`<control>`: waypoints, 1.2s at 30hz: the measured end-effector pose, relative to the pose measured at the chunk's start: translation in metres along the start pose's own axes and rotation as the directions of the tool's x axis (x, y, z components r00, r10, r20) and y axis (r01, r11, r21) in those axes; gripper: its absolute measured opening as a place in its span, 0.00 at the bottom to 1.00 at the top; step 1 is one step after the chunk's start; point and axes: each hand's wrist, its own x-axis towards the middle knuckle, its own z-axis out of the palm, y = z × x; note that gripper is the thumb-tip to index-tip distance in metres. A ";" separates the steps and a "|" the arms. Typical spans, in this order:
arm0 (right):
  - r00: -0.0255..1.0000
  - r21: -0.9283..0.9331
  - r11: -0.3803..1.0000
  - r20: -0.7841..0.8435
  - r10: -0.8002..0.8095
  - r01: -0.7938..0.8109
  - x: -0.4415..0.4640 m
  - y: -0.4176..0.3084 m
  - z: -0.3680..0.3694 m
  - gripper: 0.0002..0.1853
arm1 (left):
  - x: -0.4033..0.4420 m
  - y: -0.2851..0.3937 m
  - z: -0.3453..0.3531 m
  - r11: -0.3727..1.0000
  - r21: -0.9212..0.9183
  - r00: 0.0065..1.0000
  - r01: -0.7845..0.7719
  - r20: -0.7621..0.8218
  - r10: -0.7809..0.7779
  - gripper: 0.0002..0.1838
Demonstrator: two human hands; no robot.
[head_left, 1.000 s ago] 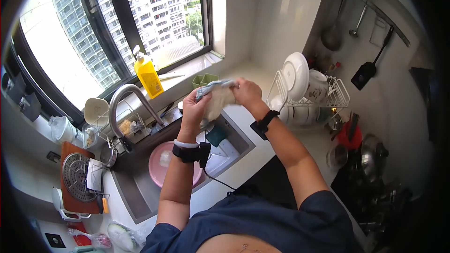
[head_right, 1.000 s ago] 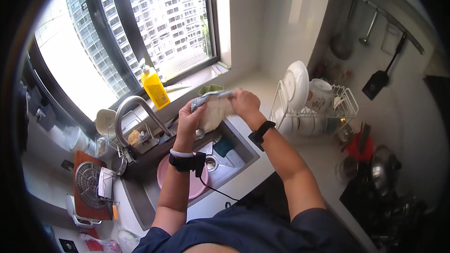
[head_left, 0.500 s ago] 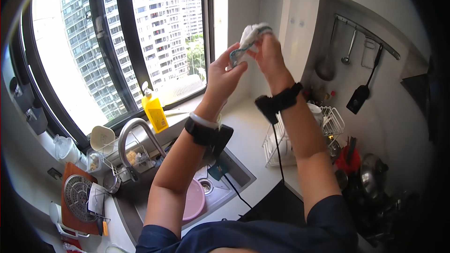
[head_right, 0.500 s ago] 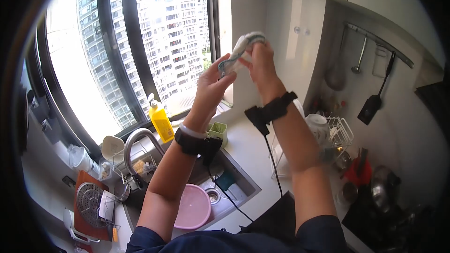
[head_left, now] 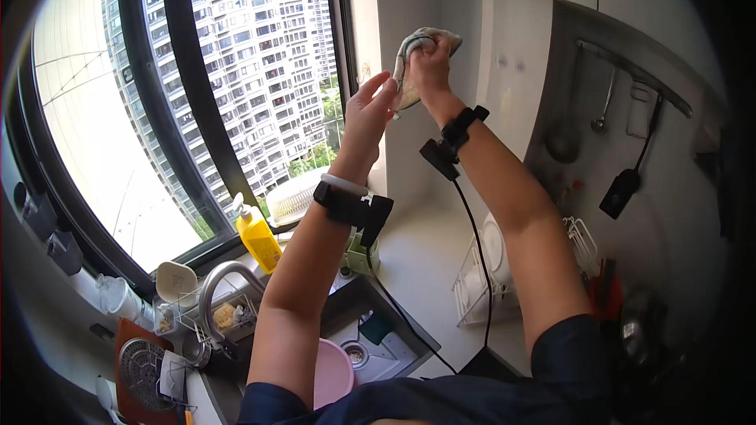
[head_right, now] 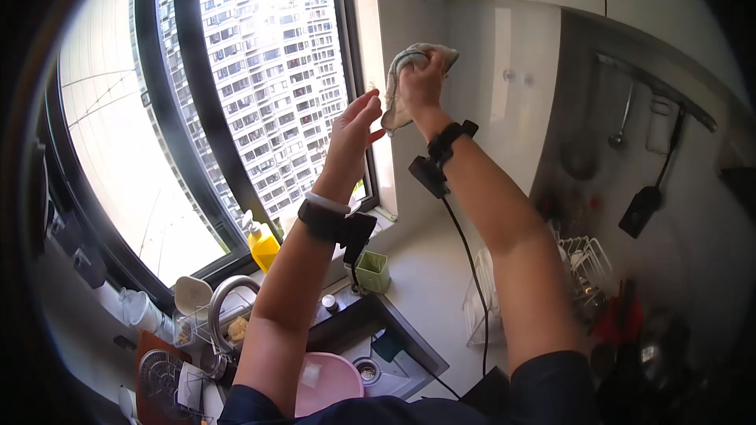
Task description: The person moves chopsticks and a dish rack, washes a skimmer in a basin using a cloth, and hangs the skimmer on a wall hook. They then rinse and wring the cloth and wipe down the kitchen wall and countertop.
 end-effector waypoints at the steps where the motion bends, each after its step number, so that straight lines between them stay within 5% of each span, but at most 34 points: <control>1: 0.996 -0.069 0.994 -0.012 -0.090 0.089 0.008 0.003 0.001 0.20 | 0.011 -0.003 0.003 0.999 -0.047 1.000 -0.007 0.025 0.008 0.30; 12: 0.905 -0.336 0.847 0.040 -0.424 0.412 0.098 0.074 0.066 0.26 | 0.073 -0.067 -0.003 0.991 -0.128 0.999 -0.023 -0.044 0.017 0.27; 16: 0.894 -0.335 0.831 0.104 -0.437 0.445 0.127 0.092 0.099 0.32 | 0.103 -0.102 -0.017 0.986 -0.162 0.998 -0.041 -0.045 0.034 0.24; 18: 0.945 -0.360 0.885 0.246 -0.214 0.295 0.148 0.107 0.109 0.39 | 0.114 -0.117 -0.024 0.979 -0.195 0.998 -0.053 -0.028 0.048 0.23; 19: 0.946 -0.373 0.879 0.243 -0.216 0.297 0.158 0.118 0.112 0.39 | 0.115 -0.123 -0.028 0.979 -0.195 0.998 -0.064 -0.033 0.058 0.22; 21: 0.868 -0.587 0.680 0.083 -0.489 0.439 0.163 0.143 0.115 0.41 | 0.111 -0.141 -0.035 0.965 -0.257 0.998 -0.060 -0.042 0.051 0.20; 22: 0.922 -0.537 0.755 0.137 -0.362 0.376 0.156 0.136 0.106 0.38 | 0.108 -0.152 -0.039 0.961 -0.273 0.998 -0.037 -0.049 0.025 0.17; 26: 0.936 -0.600 0.727 0.123 -0.329 0.334 0.169 0.142 0.094 0.38 | 0.085 -0.177 -0.053 0.966 -0.254 0.997 -0.056 -0.067 0.040 0.13; 28: 0.924 -0.927 0.016 0.371 -0.092 0.374 0.164 0.126 0.083 0.42 | 0.070 -0.185 -0.062 0.968 -0.248 0.999 -0.033 -0.050 0.021 0.12; 29: 0.921 -0.924 0.017 0.379 -0.092 0.382 0.163 0.134 0.083 0.42 | 0.065 -0.187 -0.066 0.970 -0.239 0.999 -0.036 -0.038 0.028 0.11; 31: 0.953 -0.847 0.439 0.252 -0.169 0.301 0.160 0.167 0.080 0.37 | 0.056 -0.189 -0.072 0.977 -0.210 1.000 -0.026 -0.017 0.023 0.10; 34: 0.983 -0.436 0.883 0.017 -0.184 0.173 0.160 0.196 0.073 0.32 | 0.049 -0.185 -0.076 0.973 -0.228 0.999 -0.028 0.009 0.031 0.09; 36: 0.992 -0.433 0.896 -0.021 -0.125 0.104 0.133 0.199 0.072 0.31 | 0.046 -0.178 -0.076 0.965 -0.263 1.000 -0.014 0.000 0.015 0.09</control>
